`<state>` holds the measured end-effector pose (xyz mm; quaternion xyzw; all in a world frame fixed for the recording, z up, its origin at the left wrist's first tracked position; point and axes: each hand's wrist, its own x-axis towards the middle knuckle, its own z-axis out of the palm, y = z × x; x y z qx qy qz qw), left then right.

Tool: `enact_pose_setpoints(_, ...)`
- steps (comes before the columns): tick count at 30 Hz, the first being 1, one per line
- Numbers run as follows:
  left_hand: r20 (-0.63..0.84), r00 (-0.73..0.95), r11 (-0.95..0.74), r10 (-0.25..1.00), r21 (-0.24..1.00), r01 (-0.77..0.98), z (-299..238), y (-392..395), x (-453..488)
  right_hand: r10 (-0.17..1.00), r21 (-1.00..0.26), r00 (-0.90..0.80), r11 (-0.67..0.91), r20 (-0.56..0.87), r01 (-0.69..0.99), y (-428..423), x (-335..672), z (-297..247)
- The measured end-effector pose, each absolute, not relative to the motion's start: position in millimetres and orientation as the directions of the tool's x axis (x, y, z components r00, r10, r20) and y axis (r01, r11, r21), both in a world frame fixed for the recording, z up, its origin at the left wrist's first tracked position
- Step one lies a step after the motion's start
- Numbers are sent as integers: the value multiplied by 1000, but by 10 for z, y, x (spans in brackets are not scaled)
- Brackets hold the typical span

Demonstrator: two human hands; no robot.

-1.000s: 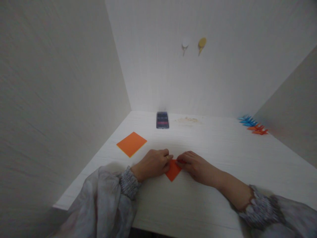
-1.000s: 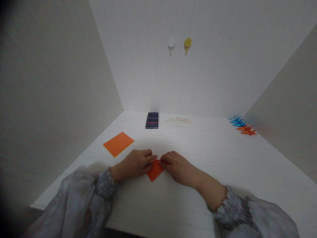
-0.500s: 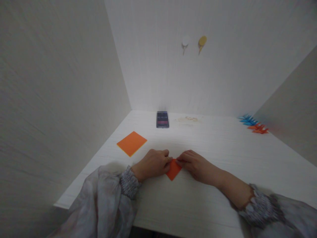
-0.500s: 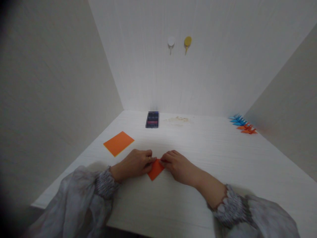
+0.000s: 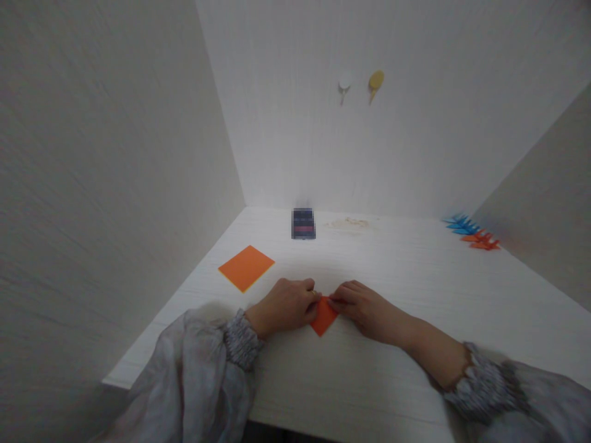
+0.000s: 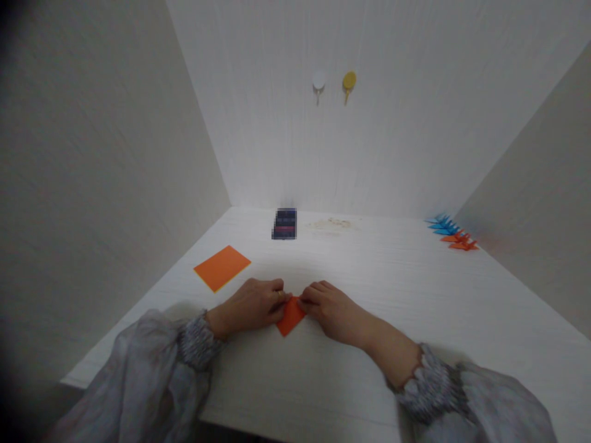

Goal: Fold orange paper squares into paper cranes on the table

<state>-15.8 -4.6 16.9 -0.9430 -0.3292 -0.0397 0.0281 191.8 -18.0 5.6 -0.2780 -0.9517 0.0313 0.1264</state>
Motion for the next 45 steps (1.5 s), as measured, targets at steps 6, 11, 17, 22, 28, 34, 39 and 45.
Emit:
enact_pose_setpoints(6,85,795,-795,601,-37,605,173,-52,-160,539,-137,-809,842,234,521,-174,1910,40)
enact_pose_setpoints(11,85,796,-796,599,-46,603,192,-64,-154,531,-121,-814,847,236,518,-175,1910,36)
enact_pose_setpoints(17,85,825,-823,559,-59,565,211,-85,-143,537,-115,-818,843,208,525,-173,1918,51)
enact_pose_setpoints(22,54,817,-816,574,-55,576,198,-80,-145,528,-126,-819,849,223,513,-169,1929,45)
enact_pose_setpoints(28,56,820,-818,570,-47,573,199,-78,-149,530,-114,-815,848,236,518,-174,1944,21)
enact_pose_setpoints(34,74,827,-826,557,-60,561,191,-69,-148,515,-85,-831,857,211,509,-202,2012,44)
enact_pose_setpoints(39,83,821,-819,565,-64,570,169,-59,-149,505,-87,-836,863,216,498,-237,2079,52)
enact_pose_setpoints(45,79,820,-820,567,-43,571,157,-50,-154,628,-260,-715,778,307,572,-241,2204,-22)
